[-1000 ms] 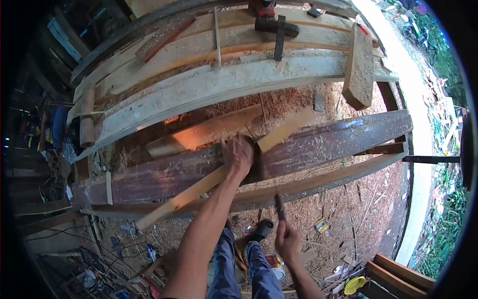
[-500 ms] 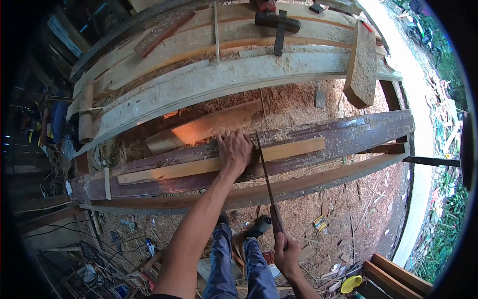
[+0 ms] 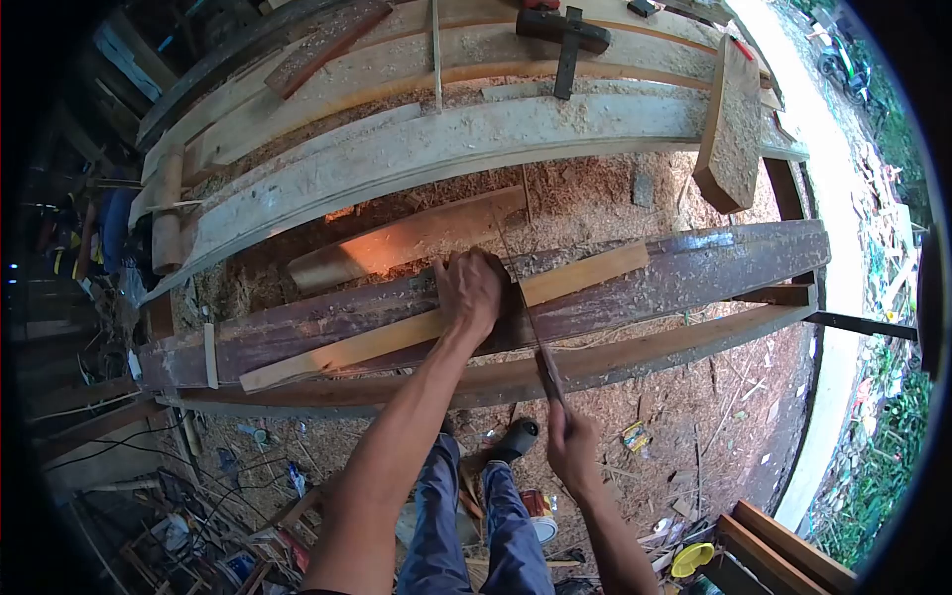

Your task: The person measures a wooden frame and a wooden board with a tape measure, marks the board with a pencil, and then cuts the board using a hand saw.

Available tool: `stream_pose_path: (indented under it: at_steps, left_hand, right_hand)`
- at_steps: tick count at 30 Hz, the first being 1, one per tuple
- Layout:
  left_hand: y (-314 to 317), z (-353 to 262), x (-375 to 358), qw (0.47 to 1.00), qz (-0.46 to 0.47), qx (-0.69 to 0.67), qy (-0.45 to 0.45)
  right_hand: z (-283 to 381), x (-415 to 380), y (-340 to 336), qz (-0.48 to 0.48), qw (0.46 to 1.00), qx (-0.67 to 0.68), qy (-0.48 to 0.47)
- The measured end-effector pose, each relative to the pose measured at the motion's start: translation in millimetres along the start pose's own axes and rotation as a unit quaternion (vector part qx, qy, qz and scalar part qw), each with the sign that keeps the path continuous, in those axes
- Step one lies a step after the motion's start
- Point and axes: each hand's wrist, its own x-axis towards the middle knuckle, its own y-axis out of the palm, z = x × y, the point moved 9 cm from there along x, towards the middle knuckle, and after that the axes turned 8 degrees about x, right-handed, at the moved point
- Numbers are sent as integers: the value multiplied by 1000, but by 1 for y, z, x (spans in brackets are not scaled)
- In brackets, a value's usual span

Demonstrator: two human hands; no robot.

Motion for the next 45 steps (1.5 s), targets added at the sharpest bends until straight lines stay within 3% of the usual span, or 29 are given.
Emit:
stream_pose_path:
  at_steps: [3, 4, 7, 10, 13, 15, 16, 17, 19, 20, 22, 23, 25, 26, 29, 31, 32, 33, 34, 35, 36, 37, 38, 40, 41, 43, 45]
  left_hand:
    - [-10, -2, 8, 998, 49, -15, -40]
    - [-6, -2, 5, 998, 51, -16, -36]
    - [-12, 1, -1, 998, 3, -47, -33]
    - [-21, -12, 2, 999, -2, 6, 41]
    - [1, 1, 10, 998, 40, -28, -26]
    - [2, -12, -2, 995, -33, 74, 65]
    - [-1, -4, 2, 997, 67, -26, 14]
    - [4, -3, 2, 997, 67, -24, 16]
    - [-9, -9, -2, 992, -100, 56, 55]
    - [-17, -12, 1, 992, -100, 56, 56]
    - [-2, -2, 12, 993, 111, -23, -34]
    - [11, 3, 7, 993, 111, -24, -33]
    - [6, -5, -13, 983, -147, 70, 84]
    - [8, -5, -12, 983, -147, 66, 88]
    - [5, -7, 0, 994, -78, 48, 66]
    - [-8, -15, 9, 994, 59, 70, 53]
    - [-9, -17, 10, 994, 55, 74, 54]
    - [-7, -9, 13, 998, 62, 32, 2]
    - [-6, 0, 15, 996, 65, -10, -52]
    - [-6, 0, 18, 997, 57, -5, -50]
    - [-19, -1, 20, 996, -26, -70, -48]
    - [-32, -1, 15, 984, -104, -137, -43]
    - [-32, 2, 10, 985, -102, -133, -39]
    - [-60, 1, 4, 940, -198, -275, 35]
    - [-67, 4, -4, 940, -202, -272, 39]
    - [-84, -17, -30, 953, -171, -183, 169]
    - [-78, -14, -44, 953, -147, -183, 191]
  right_hand:
    - [-45, -46, -18, 6, 999, -36, -9]
    - [-38, -34, -12, 12, 999, -40, 32]
    - [-6, 35, 14, 19, 997, -63, 27]
    - [-27, -7, 0, 10, 999, -38, -9]
    - [-58, -54, -7, -6, 1000, -11, 6]
    - [-52, -27, 14, -34, 999, 3, 29]
    - [-26, 4, 20, -23, 999, 1, 46]
    - [-15, 19, 23, -14, 998, 1, 64]
    - [-43, -16, 16, -24, 998, -17, 55]
    - [-51, -48, 9, -57, 998, 1, 16]
    - [-34, -64, 1, -102, 993, 44, -35]
    - [-35, -60, 2, -103, 993, 44, -34]
    - [-24, -28, 8, -69, 997, 12, 18]
    - [-24, -20, 2, -75, 997, 2, -25]
    - [-54, -49, -27, -8, 1000, 0, 22]
    - [-70, -75, -37, -22, 1000, 2, 12]
    - [-81, -81, -34, -21, 998, 16, 54]
    - [-88, -82, -29, -20, 995, 31, 95]
    - [-82, -73, -25, -38, 995, 70, 59]
    - [-79, -64, -22, -39, 995, 77, 52]
    - [-72, -57, -23, -51, 993, 105, 33]
    - [-65, -52, -25, -64, 989, 132, 18]
    - [-56, -46, -27, -82, 986, 144, 14]
    - [-63, -32, -29, -88, 987, 135, 27]
    - [-72, -29, -30, -94, 987, 124, 41]
    - [-82, -30, -32, -100, 985, 136, 25]
    - [-86, -37, -35, -92, 977, 191, 19]
